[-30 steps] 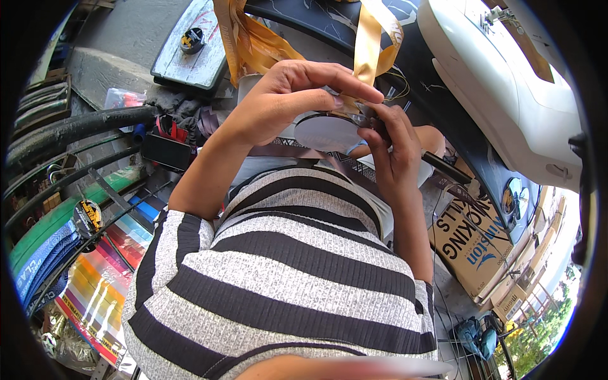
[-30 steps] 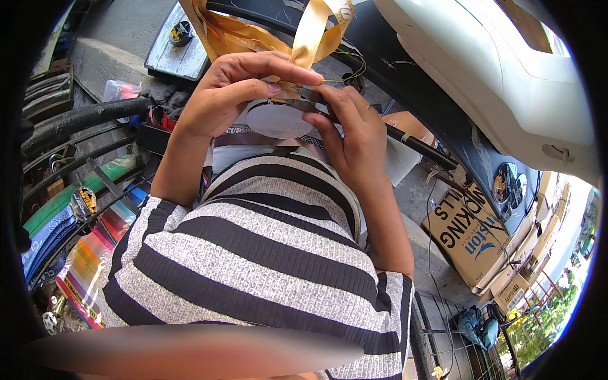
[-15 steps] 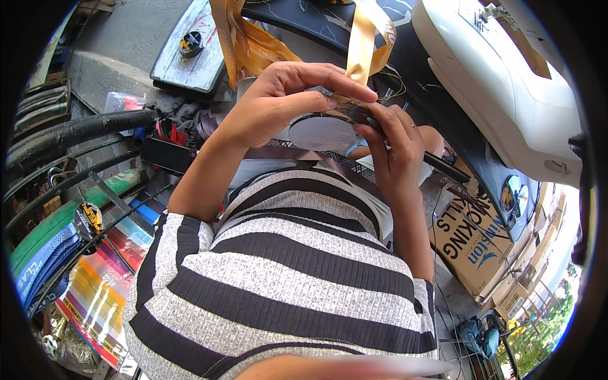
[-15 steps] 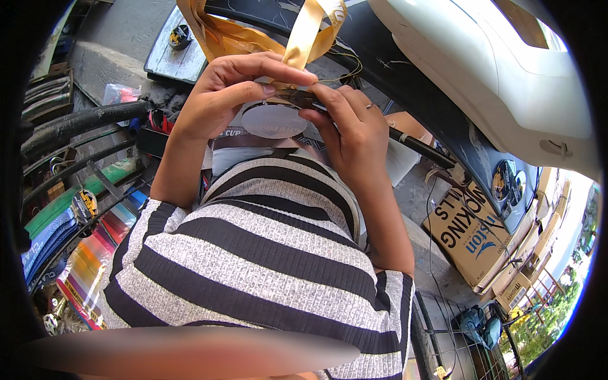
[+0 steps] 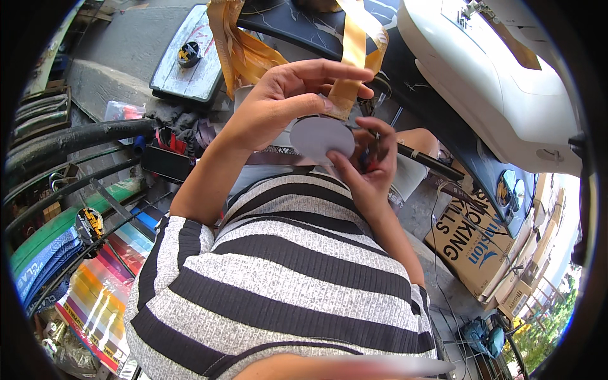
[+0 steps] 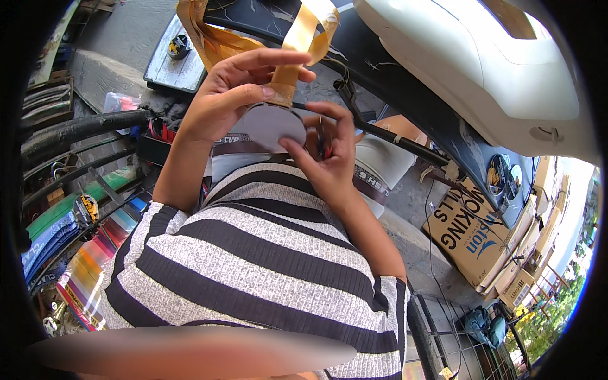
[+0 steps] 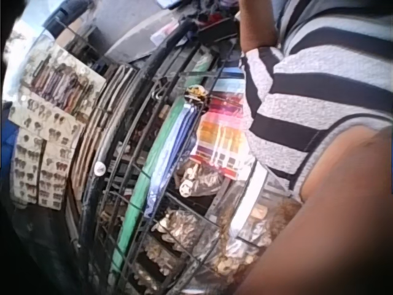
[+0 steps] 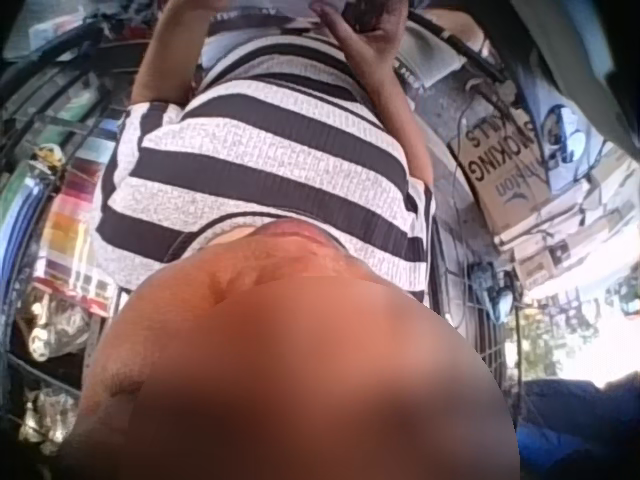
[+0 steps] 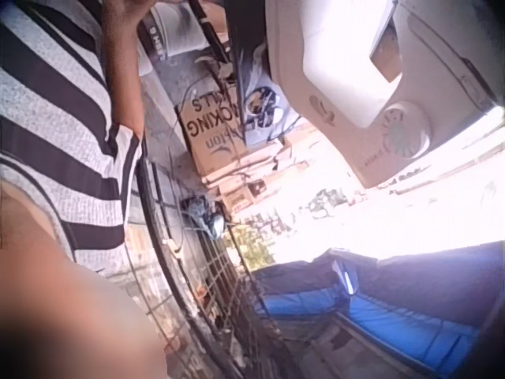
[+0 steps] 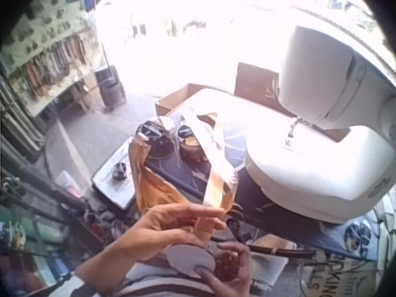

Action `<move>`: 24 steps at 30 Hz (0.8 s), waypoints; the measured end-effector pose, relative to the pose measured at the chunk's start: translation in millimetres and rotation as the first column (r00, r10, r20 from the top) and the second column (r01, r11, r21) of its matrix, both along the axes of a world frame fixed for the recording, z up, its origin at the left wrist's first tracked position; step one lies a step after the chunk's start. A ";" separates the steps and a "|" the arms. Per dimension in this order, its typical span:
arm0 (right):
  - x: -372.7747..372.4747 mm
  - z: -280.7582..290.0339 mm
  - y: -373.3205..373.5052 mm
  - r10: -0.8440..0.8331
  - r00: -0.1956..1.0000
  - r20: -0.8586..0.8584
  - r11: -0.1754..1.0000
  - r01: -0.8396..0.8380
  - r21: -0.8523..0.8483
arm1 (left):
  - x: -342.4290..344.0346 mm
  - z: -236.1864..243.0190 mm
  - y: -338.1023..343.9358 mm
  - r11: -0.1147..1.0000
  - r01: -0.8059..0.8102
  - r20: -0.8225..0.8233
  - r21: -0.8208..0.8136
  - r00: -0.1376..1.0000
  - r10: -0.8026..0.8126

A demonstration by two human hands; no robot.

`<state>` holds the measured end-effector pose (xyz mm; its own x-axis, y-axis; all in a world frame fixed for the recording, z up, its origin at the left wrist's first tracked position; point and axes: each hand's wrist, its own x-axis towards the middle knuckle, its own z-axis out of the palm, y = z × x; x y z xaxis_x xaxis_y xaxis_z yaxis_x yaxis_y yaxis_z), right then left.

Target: The person threads a sewing machine, then cuts and folds a gold ribbon around a circular badge. They place the badge and ribbon under the sewing machine needle and sew the ribbon to the badge. Finally, they wind a yellow thread onto a spool and place it on the machine.

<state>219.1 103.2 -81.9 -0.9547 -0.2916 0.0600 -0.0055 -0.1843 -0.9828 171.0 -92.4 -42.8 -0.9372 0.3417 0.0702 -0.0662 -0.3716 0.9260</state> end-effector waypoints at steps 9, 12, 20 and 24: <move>-37.1 79.7 28.3 0.114 0.980 -0.165 0.978 -0.140 -0.156 | -32.5 11.6 -7.4 0.758 -0.476 -0.728 -0.446 0.685 0.001; -75.6 107.2 17.4 0.092 0.918 -0.385 0.995 -0.095 0.012 | -80.9 21.9 -9.9 0.685 -0.673 -0.886 -0.281 0.456 0.085; -142.0 183.8 -1.3 -0.152 0.748 -0.646 0.988 0.136 -0.075 | -196.8 33.4 -24.8 0.593 -0.606 -0.800 -0.531 0.590 -0.113; -138.2 211.1 1.8 -0.183 0.706 -0.684 0.978 0.062 -0.197 | -187.3 43.8 -16.1 0.563 -0.741 -0.900 -0.365 0.435 -0.011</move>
<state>81.0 105.0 129.2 -0.6504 -0.1047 0.7524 -0.7083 -0.2744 -0.6504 -16.3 -108.5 1.0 -0.6250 0.2612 0.7356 0.7201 0.5566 0.4142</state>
